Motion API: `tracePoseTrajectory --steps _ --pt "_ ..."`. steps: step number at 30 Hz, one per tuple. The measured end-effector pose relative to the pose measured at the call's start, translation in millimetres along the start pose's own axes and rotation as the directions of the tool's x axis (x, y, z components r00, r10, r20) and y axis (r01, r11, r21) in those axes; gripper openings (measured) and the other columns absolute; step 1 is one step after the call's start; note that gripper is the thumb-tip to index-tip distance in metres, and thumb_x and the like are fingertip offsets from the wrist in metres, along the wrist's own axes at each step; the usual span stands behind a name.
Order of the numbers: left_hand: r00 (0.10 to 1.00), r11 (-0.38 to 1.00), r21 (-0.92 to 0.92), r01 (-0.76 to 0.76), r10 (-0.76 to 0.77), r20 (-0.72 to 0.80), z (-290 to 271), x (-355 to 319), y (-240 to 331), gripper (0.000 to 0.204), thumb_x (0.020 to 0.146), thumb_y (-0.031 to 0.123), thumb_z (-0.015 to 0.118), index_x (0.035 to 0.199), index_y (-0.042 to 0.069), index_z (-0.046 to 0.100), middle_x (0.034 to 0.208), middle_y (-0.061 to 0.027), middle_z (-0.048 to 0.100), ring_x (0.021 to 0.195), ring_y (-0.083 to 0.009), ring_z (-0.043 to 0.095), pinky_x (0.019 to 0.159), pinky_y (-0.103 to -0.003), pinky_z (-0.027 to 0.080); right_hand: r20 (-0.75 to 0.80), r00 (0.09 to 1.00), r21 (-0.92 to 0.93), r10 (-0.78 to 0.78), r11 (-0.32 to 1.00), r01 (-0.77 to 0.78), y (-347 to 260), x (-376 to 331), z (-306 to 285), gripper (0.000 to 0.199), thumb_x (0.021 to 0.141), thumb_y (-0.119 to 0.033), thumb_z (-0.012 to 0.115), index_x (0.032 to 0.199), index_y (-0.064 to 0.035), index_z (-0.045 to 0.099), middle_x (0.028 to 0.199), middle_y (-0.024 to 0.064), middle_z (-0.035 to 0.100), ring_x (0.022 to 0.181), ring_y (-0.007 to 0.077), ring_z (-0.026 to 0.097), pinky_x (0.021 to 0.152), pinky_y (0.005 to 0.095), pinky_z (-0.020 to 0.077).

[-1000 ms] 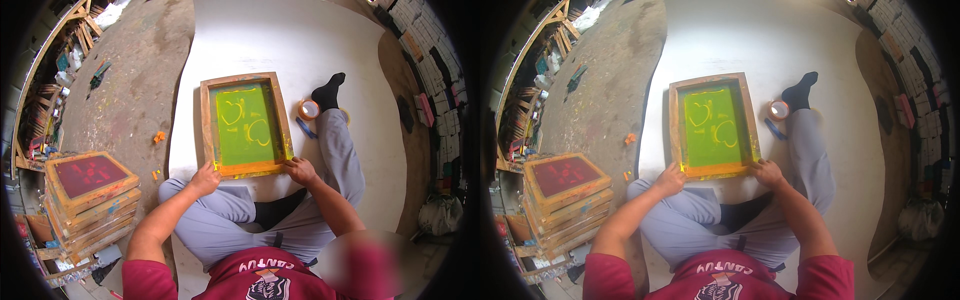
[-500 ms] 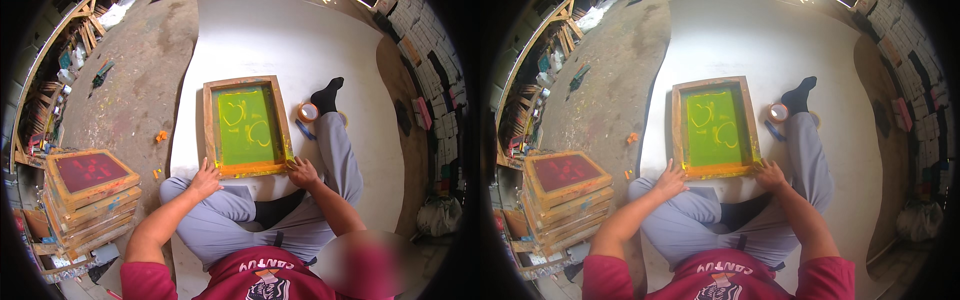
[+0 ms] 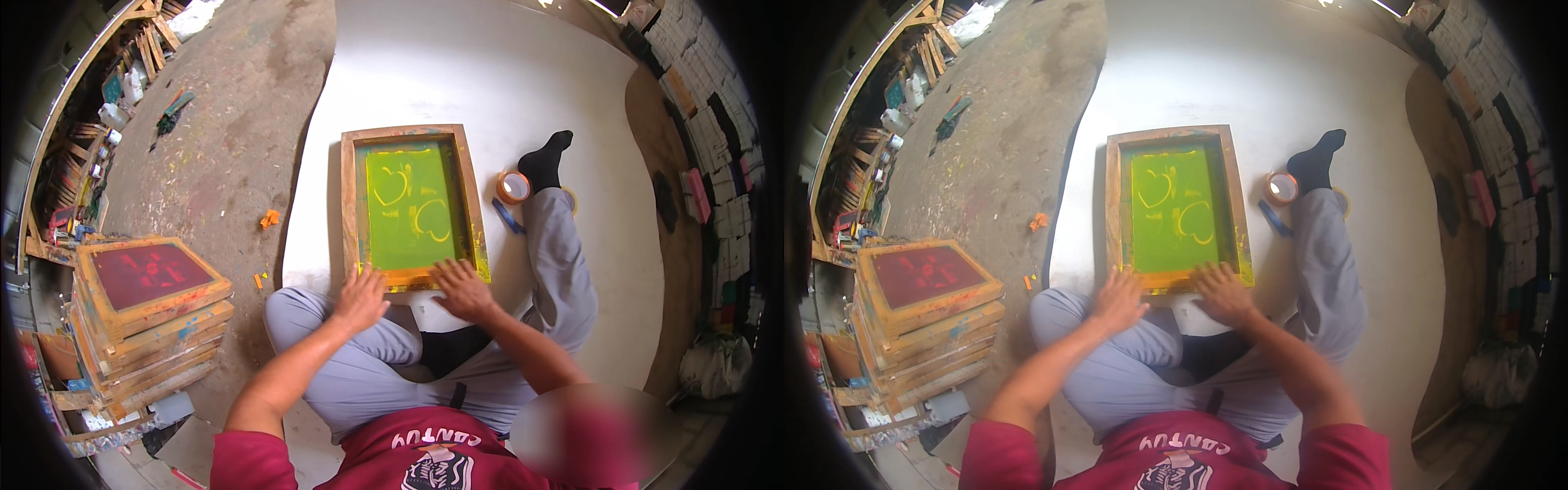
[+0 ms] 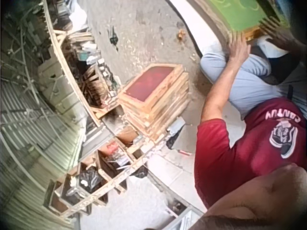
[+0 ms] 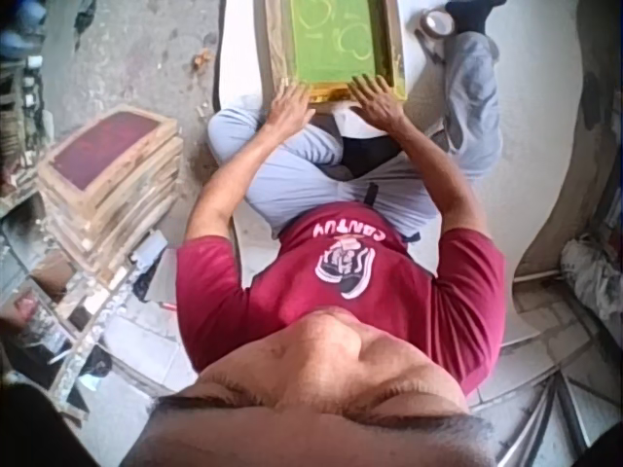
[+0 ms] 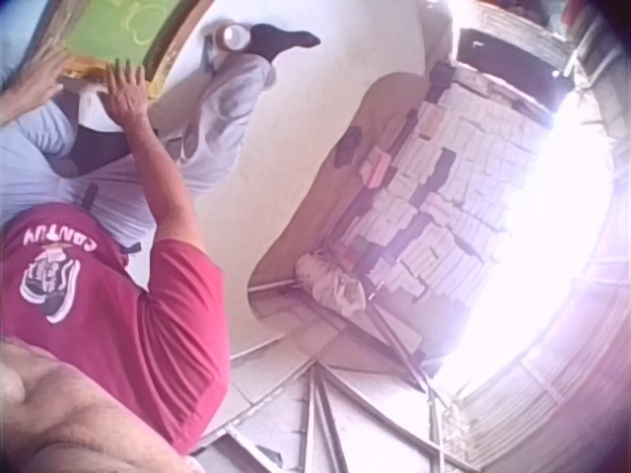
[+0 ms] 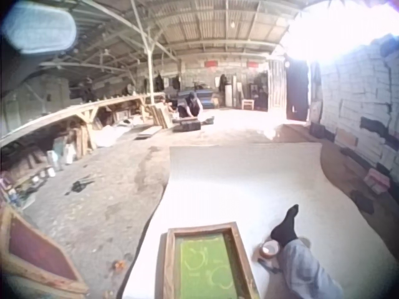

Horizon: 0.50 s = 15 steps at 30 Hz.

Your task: The person sits on the floor and applies orange tape around the edges of a wooden screen printing frame with green mesh. They smooth the tape, wipe the frame with a green cloth, and continue taping the remaining edges.

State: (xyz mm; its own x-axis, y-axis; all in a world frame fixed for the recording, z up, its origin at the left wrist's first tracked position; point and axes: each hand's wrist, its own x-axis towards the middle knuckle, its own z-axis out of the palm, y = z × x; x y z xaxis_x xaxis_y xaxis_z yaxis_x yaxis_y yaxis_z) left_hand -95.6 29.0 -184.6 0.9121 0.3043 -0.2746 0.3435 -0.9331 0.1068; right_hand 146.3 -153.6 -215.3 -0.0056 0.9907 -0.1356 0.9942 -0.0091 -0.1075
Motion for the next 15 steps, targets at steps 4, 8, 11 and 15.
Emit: tracePoseTrajectory --steps 4,8,11,15 --pt "0.99 0.975 -0.177 0.136 -0.14 -0.012 36.7 8.7 49.9 0.088 0.099 0.046 0.066 0.163 -0.003 0.032 0.172 -0.0206 0.029 0.162 -0.0377 0.021 0.132 -0.054 0.017 -0.055 0.998 0.169 0.016 0.986 -0.007 -60.7 25.5 23.9 0.09 0.101 -0.068 0.048 0.167 -0.0082 0.031 0.174 0.0133 0.031 0.162 0.0307 0.025 0.131 0.0533 0.0203" --pt "0.982 0.973 -0.149 0.177 -0.164 0.092 30.6 4.0 52.9 0.098 0.094 0.052 0.071 0.166 0.001 0.027 0.175 -0.0192 0.022 0.163 -0.0379 0.016 0.132 -0.055 0.015 -0.056 0.997 0.176 0.06 0.983 -0.049 -56.6 15.9 47.7 0.095 0.099 -0.073 0.043 0.168 -0.0098 0.028 0.174 0.0124 0.03 0.162 0.03 0.024 0.132 0.0518 0.019" --pt "0.964 0.969 -0.112 0.221 -0.2 0.177 29.0 0.5 51.3 0.101 0.094 0.057 0.07 0.17 0.009 0.022 0.176 -0.0206 0.017 0.163 -0.0425 0.01 0.132 -0.057 0.01 -0.014 0.996 0.162 0.088 0.983 -0.084 -46.8 1.8 42.2 0.094 0.099 -0.073 0.041 0.169 -0.0116 0.027 0.175 0.0112 0.029 0.162 0.0288 0.024 0.132 0.0512 0.0177" --pt "0.936 0.958 -0.058 0.281 -0.261 0.235 25.6 1.3 54.9 0.103 0.096 0.063 0.066 0.172 0.016 0.016 0.176 -0.0288 0.008 0.162 -0.0515 0.005 0.131 -0.059 0.006 -0.025 0.988 0.107 0.151 0.983 -0.147 -30.9 -18.7 42.1 0.092 0.101 -0.073 0.04 0.168 -0.0115 0.029 0.174 0.0115 0.03 0.162 0.0282 0.025 0.132 0.051 0.0183"
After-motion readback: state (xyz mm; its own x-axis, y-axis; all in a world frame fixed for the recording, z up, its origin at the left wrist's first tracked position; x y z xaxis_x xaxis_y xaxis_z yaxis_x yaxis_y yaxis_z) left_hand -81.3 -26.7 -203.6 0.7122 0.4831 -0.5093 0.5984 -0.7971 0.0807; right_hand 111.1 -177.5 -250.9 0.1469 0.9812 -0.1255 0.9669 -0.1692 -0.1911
